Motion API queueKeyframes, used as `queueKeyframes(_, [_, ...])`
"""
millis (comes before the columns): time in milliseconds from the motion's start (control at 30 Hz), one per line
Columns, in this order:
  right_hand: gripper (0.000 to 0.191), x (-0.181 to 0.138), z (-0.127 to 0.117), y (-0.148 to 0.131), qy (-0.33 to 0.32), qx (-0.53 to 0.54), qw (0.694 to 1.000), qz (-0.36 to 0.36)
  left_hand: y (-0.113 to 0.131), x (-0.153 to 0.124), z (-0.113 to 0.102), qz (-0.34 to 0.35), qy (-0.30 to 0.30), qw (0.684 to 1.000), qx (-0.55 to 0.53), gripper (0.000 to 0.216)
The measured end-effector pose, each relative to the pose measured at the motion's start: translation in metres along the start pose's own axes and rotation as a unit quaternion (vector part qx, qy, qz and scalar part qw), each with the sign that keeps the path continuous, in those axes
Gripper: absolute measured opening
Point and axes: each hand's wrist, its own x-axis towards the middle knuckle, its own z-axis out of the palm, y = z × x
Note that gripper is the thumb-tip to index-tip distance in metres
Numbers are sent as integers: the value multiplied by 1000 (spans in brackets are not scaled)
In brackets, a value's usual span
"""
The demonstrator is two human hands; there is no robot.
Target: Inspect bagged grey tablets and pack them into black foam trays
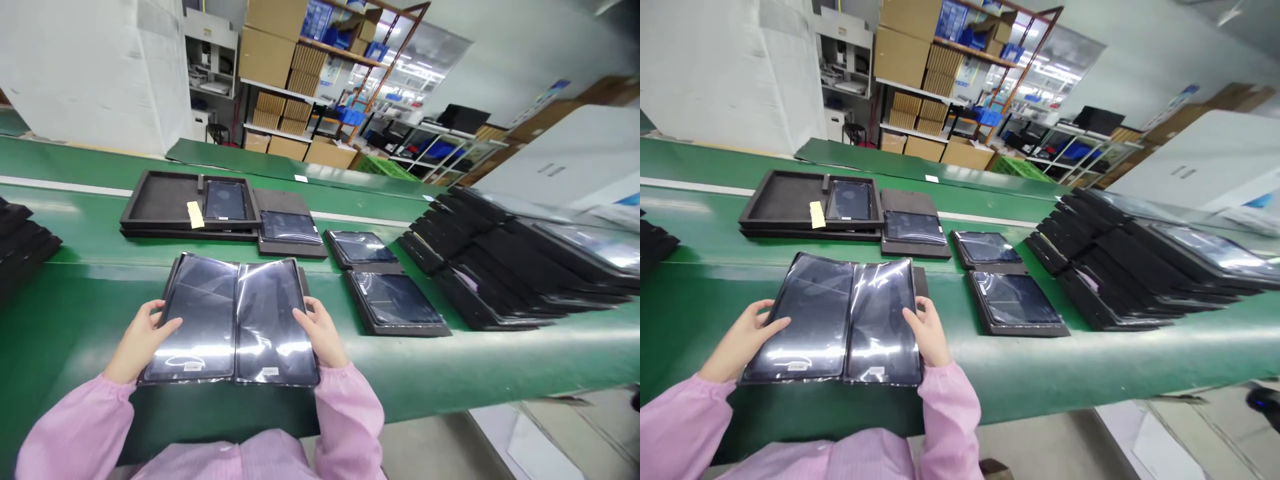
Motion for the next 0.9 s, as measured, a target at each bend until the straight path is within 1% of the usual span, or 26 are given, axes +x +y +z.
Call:
queueKeyframes(33, [65, -2, -1, -7, -8, 2, 1000, 2, 3, -1, -1, -23, -24, 999, -43, 83])
queueKeyframes(100, [71, -5, -2, -20, -18, 14, 1000, 1, 6, 0, -2, -56, -46, 991, -114, 86])
queueKeyframes(133, [74, -4, 0, -24, -25, 26, 999, 1, 6, 0, -2, -63, -57, 986, -144, 85])
queueKeyframes(200, [75, 0, 9, -25, -46, 52, 998, 4, 4, 3, 0, -71, -83, 976, -186, 75])
queueKeyframes(267, [71, 5, 29, -19, -76, 65, 995, 8, 1, 5, 3, -82, -95, 968, -216, 57])
queueKeyframes(400, [69, 10, 83, 5, -125, 31, 992, -1, -3, 6, 13, -115, -82, 951, -275, 25])
queueKeyframes(433, [70, 10, 95, 10, -131, 17, 991, -9, -3, 5, 16, -120, -92, 945, -290, 21])
queueKeyframes(467, [70, 10, 105, 14, -135, 0, 991, -21, -3, 3, 19, -121, -104, 940, -300, 22])
queueKeyframes(500, [68, 10, 114, 16, -137, -21, 990, -35, -2, 1, 22, -116, -109, 940, -301, 29])
queueKeyframes(533, [64, 11, 120, 17, -135, -46, 988, -51, -2, -2, 24, -104, -102, 945, -292, 37])
queueKeyframes(567, [58, 12, 123, 17, -131, -75, 986, -67, -1, -4, 26, -82, -82, 955, -273, 44])
queueKeyframes(633, [43, 15, 125, 10, -111, -139, 979, -104, 2, -9, 29, -23, -18, 975, -220, 53])
queueKeyframes(667, [41, 17, 124, 4, -96, -169, 973, -122, 4, -10, 30, 11, 10, 980, -199, 55])
queueKeyframes(767, [51, 26, 116, -20, -54, -230, 957, -169, 13, -9, 35, 111, 52, 976, -178, 54])
queueKeyframes(800, [50, 29, 114, -29, -48, -238, 953, -180, 16, -7, 36, 141, 67, 972, -178, 53])
queueKeyframes(833, [45, 32, 112, -39, -48, -238, 951, -190, 20, -4, 38, 167, 81, 966, -178, 52])
queueKeyframes(900, [32, 37, 110, -55, -71, -219, 950, -212, 25, 5, 40, 204, 107, 954, -191, 58])
